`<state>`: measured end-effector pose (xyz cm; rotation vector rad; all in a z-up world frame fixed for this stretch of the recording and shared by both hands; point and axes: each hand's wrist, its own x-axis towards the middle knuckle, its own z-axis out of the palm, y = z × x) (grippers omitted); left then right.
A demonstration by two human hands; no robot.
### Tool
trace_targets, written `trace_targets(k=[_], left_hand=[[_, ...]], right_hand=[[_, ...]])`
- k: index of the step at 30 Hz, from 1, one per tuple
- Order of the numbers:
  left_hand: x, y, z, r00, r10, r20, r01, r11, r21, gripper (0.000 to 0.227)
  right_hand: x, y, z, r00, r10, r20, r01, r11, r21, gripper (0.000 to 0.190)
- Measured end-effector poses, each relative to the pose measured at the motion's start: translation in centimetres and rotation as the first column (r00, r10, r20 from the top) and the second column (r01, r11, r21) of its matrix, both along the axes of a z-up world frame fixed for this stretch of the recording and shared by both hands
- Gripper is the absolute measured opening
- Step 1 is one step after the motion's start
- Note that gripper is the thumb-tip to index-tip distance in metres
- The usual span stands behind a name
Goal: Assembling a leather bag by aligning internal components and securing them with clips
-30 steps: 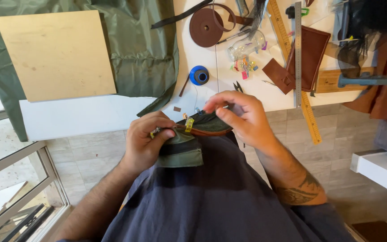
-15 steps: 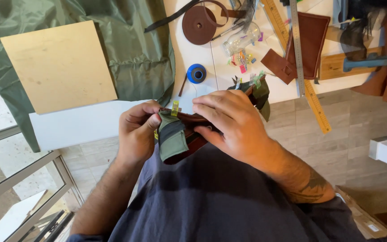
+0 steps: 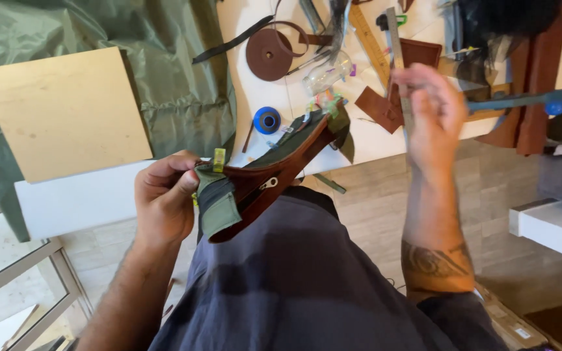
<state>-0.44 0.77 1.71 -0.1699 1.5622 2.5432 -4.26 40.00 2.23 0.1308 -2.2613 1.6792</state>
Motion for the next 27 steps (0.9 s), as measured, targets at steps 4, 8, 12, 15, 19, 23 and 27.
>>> trace_targets(k=[4, 8, 12, 15, 19, 23, 27], left_hand=[[0.0, -0.9, -2.1, 0.995, 0.071, -0.076, -0.071, 0.997, 0.01, 0.013], [0.2, -2.4, -2.7, 0.994, 0.104, 0.027, -0.104, 0.995, -0.007, 0.013], [0.2, -4.8, -5.4, 0.983, 0.144, 0.115, -0.133, 0.987, -0.092, 0.012], [-0.3, -4.4, -6.0, 0.97, 0.169, 0.176, -0.154, 0.983, -0.098, 0.013], [-0.5, -3.8, -6.6, 0.959, 0.193, 0.208, -0.181, 0.981, -0.077, 0.012], [-0.6, -3.9, -7.6, 0.955, 0.184, 0.234, -0.173, 0.983, -0.068, 0.011], [-0.3, -3.3, -7.2, 0.949, 0.197, 0.244, -0.187, 0.98, -0.065, 0.011]], right_hand=[[-0.4, -3.5, -5.2, 0.973, 0.102, 0.208, -0.007, 0.91, -0.415, 0.053], [0.3, -6.3, -4.8, 0.962, 0.239, 0.129, -0.13, 0.822, -0.554, 0.05], [0.5, -6.2, -5.1, 0.957, 0.288, -0.015, -0.246, 0.788, -0.564, 0.04], [1.4, -6.7, -4.0, 0.967, 0.255, -0.009, -0.209, 0.77, -0.603, 0.035], [2.0, -6.9, -2.6, 0.964, 0.266, 0.006, -0.214, 0.787, -0.578, 0.031], [2.3, -7.0, -2.1, 0.963, 0.258, 0.08, -0.163, 0.793, -0.587, 0.027], [2.3, -6.8, -2.4, 0.96, 0.262, 0.094, -0.159, 0.792, -0.589, 0.026]])
